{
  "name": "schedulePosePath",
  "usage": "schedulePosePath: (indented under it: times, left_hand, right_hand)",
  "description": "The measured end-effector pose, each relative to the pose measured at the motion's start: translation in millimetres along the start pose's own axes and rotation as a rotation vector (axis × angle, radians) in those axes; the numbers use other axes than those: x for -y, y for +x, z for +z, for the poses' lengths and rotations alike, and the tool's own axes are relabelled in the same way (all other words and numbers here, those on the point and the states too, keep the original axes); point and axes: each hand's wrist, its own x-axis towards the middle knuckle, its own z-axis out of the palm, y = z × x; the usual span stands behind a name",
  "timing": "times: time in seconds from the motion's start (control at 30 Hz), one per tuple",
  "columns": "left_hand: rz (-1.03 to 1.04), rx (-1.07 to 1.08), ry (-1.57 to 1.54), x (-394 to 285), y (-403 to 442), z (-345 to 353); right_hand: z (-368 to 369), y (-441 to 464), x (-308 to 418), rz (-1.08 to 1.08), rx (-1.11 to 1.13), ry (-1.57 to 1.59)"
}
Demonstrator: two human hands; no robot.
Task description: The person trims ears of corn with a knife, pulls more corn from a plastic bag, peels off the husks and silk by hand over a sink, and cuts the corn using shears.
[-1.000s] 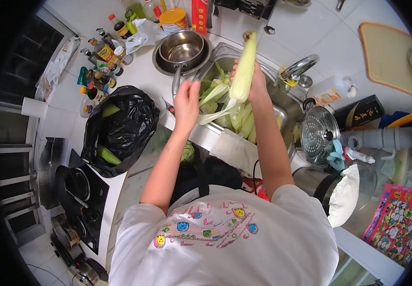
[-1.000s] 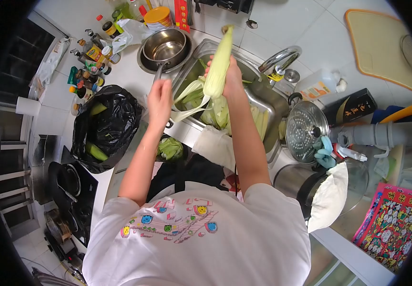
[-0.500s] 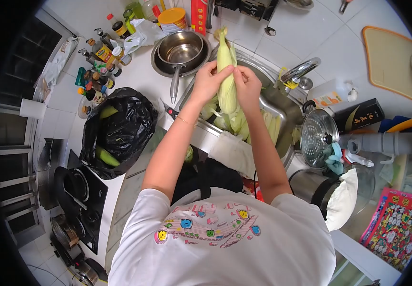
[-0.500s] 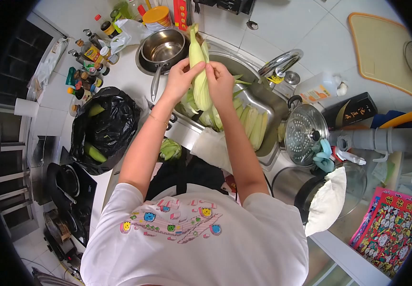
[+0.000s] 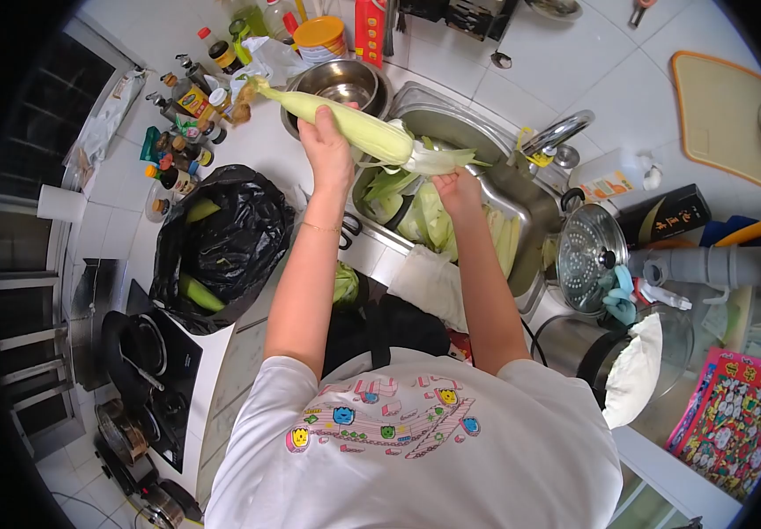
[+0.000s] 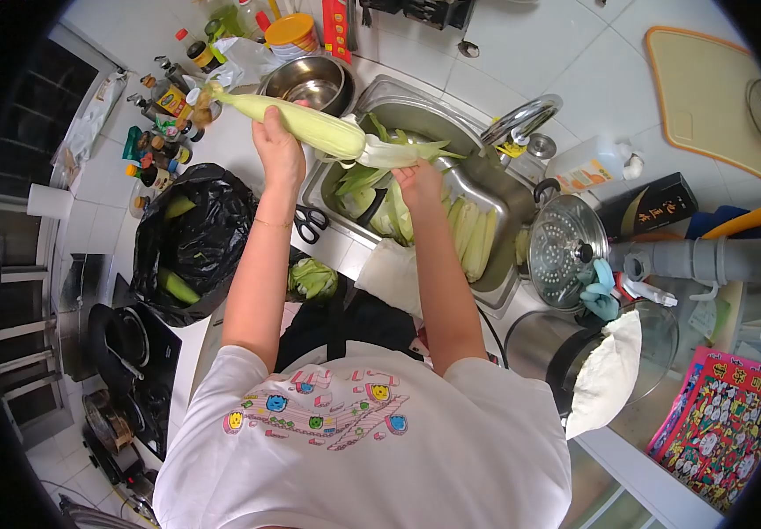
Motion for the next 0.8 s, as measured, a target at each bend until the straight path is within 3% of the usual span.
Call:
schedulePosePath:
  times: [0.07, 0.17, 0.2, 0.3, 0.4, 0.5, 0.63, 0.8]
  left_hand:
    - [0.001, -0.022, 0.015, 1, 1, -2]
    - [-0.053, 0.013, 0.034, -2, 5, -9]
    - [-0.084, 0.034, 0.039, -2, 6, -10]
    - [-0.146, 0.184, 0.011, 0, 7, -7]
    - [-0.220, 0.253, -0.098, -5, 6, 6]
    - [-0.240, 0.233, -0.158, -8, 9, 19]
    - [-0.185, 0.128, -0.184, -17, 14, 26]
    - [-0.168, -0.116, -0.134, -6, 18, 21]
  right_hand:
    - [-4, 8, 6, -0.024, 0.054, -0.230]
    - [25, -21, 32, -0.491, -0.333, -0.917]
    - [21, -11, 27, -0.823, -0.345, -1.003]
    - [60, -50, 41, -0.955, 0.404, -0.980]
    - [81, -57, 49, -0.859, 0.964, -1.164]
    - [85, -75, 44, -0.338, 1.061, -1.321]
    - [75, -77, 32, -0.356, 0.856, -1.365]
    - [66, -68, 17, -0.683, 0.749, -1.542]
